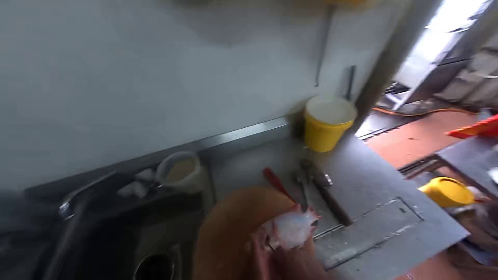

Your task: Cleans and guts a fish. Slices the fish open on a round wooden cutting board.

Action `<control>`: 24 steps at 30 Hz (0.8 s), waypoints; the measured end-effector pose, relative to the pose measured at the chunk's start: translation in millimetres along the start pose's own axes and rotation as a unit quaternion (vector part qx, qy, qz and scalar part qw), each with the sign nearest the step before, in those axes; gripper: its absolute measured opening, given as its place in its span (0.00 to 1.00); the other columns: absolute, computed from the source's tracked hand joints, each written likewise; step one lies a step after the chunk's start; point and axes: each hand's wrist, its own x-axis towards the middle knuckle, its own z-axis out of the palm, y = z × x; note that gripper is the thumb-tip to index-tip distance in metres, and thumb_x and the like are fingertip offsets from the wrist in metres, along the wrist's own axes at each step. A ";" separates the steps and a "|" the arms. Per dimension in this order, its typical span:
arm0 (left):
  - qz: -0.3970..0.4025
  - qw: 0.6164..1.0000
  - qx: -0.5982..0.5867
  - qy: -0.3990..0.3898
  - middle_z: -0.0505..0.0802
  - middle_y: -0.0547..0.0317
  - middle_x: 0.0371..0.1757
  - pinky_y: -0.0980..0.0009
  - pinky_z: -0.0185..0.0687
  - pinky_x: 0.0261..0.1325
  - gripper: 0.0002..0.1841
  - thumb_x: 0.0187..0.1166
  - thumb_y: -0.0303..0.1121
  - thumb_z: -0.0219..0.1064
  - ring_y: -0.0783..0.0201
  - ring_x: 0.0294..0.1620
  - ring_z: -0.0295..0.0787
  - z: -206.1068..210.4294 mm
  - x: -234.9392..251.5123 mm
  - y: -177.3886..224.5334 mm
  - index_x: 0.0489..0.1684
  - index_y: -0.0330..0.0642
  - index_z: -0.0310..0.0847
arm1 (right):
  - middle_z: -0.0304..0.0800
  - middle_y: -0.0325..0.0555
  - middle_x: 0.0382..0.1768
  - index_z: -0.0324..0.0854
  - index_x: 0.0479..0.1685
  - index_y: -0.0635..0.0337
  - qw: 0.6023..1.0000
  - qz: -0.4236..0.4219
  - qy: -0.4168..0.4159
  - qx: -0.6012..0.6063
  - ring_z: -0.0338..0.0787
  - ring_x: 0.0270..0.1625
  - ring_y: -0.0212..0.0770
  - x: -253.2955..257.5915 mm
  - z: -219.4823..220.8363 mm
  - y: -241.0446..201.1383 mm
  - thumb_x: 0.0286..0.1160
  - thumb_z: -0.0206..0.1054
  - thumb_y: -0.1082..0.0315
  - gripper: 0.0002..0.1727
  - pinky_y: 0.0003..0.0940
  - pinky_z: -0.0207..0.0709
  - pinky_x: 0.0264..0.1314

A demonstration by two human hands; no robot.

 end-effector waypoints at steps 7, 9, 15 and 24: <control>-0.087 0.996 -0.019 -0.014 0.83 0.49 0.76 0.51 0.80 0.72 0.49 0.83 0.71 0.18 0.56 0.74 0.81 10.9 -7.9 17.8 0.88 0.45 0.60 | 0.92 0.67 0.47 0.78 0.66 0.60 0.999 0.033 -0.018 -0.022 0.93 0.54 0.71 0.3 -8.2 -1.8 0.91 0.51 0.57 0.20 0.73 0.83 0.54; -0.047 0.999 -0.007 -0.014 0.77 0.49 0.82 0.55 0.75 0.80 0.45 0.86 0.67 0.19 0.58 0.81 0.75 5.4 -1.2 12.9 0.90 0.43 0.57 | 0.92 0.67 0.49 0.80 0.66 0.60 1.000 0.017 -0.013 -0.019 0.93 0.54 0.71 -7.3 -1.4 -7.9 0.92 0.48 0.55 0.23 0.72 0.83 0.54; -0.110 0.992 -0.016 -0.064 0.78 0.50 0.82 0.50 0.75 0.78 0.52 0.78 0.76 0.18 0.55 0.80 0.75 2.9 -1.8 13.1 0.92 0.46 0.52 | 0.93 0.65 0.46 0.79 0.65 0.59 0.999 0.026 -0.007 -0.024 0.93 0.53 0.69 -1.0 1.3 7.2 0.93 0.47 0.53 0.23 0.71 0.83 0.54; -0.047 0.997 0.007 0.064 0.84 0.38 0.70 0.52 0.92 0.59 0.23 0.88 0.28 0.56 0.46 0.59 0.91 -10.2 3.5 -1.0 0.80 0.32 0.65 | 0.91 0.64 0.53 0.83 0.59 0.59 0.986 0.015 0.022 -0.162 0.90 0.60 0.68 59.5 -64.8 48.0 0.93 0.47 0.47 0.27 0.72 0.79 0.57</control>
